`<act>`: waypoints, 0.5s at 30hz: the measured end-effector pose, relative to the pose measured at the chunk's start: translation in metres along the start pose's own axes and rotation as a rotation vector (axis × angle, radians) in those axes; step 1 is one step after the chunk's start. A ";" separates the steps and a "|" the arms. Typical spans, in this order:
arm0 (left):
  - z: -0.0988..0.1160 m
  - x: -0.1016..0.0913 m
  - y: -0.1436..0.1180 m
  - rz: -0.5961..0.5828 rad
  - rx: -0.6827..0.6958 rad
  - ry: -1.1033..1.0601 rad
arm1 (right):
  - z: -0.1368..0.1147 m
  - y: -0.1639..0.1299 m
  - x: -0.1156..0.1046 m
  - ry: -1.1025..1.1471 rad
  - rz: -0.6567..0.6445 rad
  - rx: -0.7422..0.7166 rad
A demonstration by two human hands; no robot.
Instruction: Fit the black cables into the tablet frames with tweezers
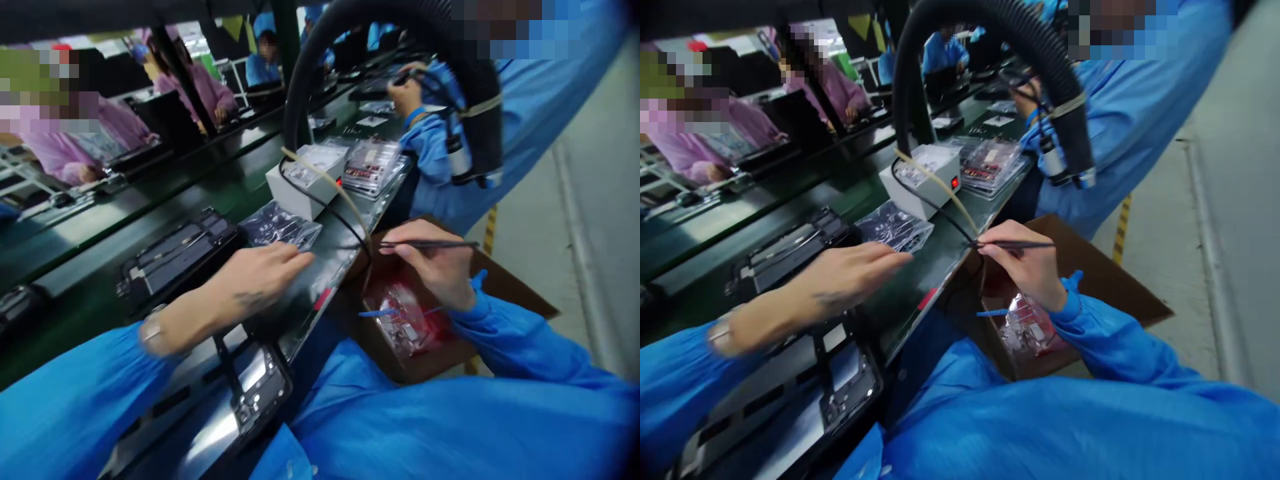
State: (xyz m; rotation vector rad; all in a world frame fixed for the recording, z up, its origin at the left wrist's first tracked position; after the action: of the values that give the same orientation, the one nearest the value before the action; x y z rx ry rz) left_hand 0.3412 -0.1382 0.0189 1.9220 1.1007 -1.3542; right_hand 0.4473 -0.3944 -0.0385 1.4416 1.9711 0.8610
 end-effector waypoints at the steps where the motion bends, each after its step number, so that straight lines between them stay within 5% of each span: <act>1: 0.011 0.003 0.041 -0.022 0.112 -0.018 | -0.008 -0.007 -0.020 -0.059 0.043 -0.060; 3: 0.038 0.007 0.115 -0.004 0.234 -0.188 | -0.013 -0.021 -0.057 -0.119 0.174 -0.125; 5: 0.061 0.006 0.178 0.109 0.158 -0.511 | -0.004 -0.032 -0.086 -0.107 0.363 -0.126; 8: 0.101 0.015 0.241 0.016 0.035 -1.019 | 0.032 -0.040 -0.114 0.010 0.618 -0.051; 11: 0.127 0.015 0.260 -0.053 0.013 -1.203 | 0.076 -0.036 -0.123 0.159 0.669 0.113; 15: 0.117 0.009 0.221 -0.062 0.027 -1.260 | 0.105 -0.028 -0.124 0.243 0.616 0.236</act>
State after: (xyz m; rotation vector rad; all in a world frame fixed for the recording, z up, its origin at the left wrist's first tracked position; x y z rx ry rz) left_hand 0.4724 -0.3437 -0.0364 0.6763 0.4613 -2.0877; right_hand 0.5424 -0.5009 -0.1210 2.2391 1.8585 1.1285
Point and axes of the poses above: each hand's wrist, its own y-axis towards the middle knuckle, its own x-axis out of the palm, z = x × y, the point moved 5 cm from there along y, towards the middle knuckle, and after that the axes turned 11 degrees about y, right-handed, at the moved point
